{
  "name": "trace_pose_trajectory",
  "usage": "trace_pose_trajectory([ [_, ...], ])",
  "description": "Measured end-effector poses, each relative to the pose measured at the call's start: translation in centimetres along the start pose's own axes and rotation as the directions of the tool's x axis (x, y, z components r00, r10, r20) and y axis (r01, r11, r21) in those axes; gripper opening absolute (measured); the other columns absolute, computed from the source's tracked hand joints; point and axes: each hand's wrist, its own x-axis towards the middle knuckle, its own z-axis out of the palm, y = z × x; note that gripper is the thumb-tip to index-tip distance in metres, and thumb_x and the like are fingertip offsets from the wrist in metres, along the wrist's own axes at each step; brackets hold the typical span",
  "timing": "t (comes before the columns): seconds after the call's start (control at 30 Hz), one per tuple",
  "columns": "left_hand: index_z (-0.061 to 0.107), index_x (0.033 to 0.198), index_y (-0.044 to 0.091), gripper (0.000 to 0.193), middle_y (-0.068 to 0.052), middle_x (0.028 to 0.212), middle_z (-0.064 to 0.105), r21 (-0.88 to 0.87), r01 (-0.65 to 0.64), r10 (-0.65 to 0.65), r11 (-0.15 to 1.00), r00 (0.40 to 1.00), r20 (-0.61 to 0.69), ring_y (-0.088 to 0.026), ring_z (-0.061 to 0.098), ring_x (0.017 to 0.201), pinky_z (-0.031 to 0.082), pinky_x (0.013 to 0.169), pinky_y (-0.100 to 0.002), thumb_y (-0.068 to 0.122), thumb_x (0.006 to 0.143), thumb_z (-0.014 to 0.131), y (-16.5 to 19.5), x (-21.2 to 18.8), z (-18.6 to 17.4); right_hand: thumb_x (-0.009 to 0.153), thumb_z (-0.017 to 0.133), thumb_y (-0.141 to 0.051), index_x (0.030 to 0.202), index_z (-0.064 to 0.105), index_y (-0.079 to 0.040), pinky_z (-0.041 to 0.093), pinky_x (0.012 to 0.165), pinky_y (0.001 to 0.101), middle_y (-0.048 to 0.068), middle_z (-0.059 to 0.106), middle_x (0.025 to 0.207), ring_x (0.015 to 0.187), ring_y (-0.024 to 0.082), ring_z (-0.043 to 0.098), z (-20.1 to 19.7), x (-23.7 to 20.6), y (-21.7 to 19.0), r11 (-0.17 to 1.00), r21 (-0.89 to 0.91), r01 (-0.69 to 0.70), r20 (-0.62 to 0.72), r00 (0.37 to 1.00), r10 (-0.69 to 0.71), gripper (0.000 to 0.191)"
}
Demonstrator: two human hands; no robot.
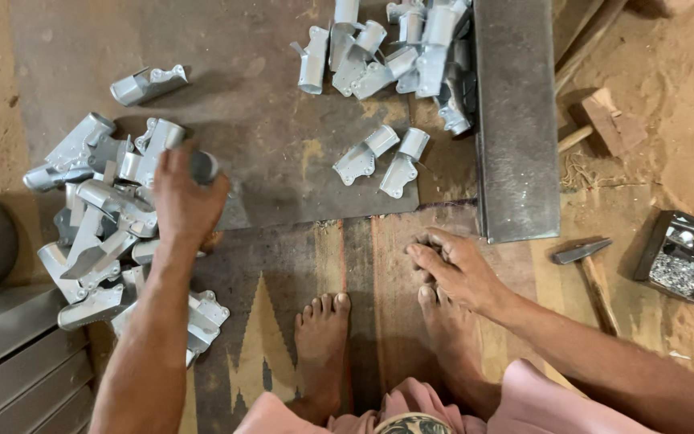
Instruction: The person sits on the floor and hammers aluminum castings one at a time on a steel plate, then bends and checks each part by hand and tosses it onto a pile. A tin can and a tray of small metal pieces sit nearby.
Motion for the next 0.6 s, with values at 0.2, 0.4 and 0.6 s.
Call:
trace_pose_trajectory([
  [0.2, 0.046, 0.151, 0.001, 0.078, -0.02, 0.142, 0.064, -0.654, 0.532, 0.108, 0.539, 0.726, 0.679, -0.029, 0.066, 0.124, 0.055, 0.105, -0.042, 0.011, 0.079, 0.076, 10.1, -5.4, 2.4, 0.096, 0.065, -0.024, 0.116, 0.062, -0.004, 0.058, 0.062, 0.0259, 0.001, 0.068, 0.088, 0.072, 0.008, 0.065, 1.2, 0.6, -2.0, 0.984, 0.051, 0.171, 0.006, 0.985, -0.171, 0.029],
  [0.4, 0.061, 0.124, -0.002, 0.056, -0.011, 0.106, 0.074, -0.655, 0.671, 0.289, 0.348, 0.588, 0.756, -0.02, 0.073, 0.097, 0.06, 0.09, -0.036, 0.011, 0.073, 0.081, 14.9, -13.1, 7.3, 0.093, 0.072, -0.026, 0.105, 0.068, 0.001, 0.056, 0.063, 0.0283, 0.006, 0.073, 0.087, 0.073, 0.011, 0.067, 1.6, -0.1, -2.0, 0.963, -0.12, 0.242, -0.091, 0.963, -0.253, 0.03],
  [0.6, 0.056, 0.121, 0.001, 0.05, -0.003, 0.094, 0.07, -0.696, 0.56, 0.313, 0.449, 0.631, 0.71, -0.014, 0.066, 0.086, 0.056, 0.08, -0.033, 0.009, 0.078, 0.08, 14.5, -14.0, 7.4, 0.087, 0.079, -0.031, 0.095, 0.072, 0.0, 0.055, 0.059, 0.0329, 0.01, 0.074, 0.085, 0.07, 0.015, 0.069, 1.5, -0.6, -2.1, 0.937, -0.27, 0.224, -0.083, 0.964, -0.254, 0.032],
])
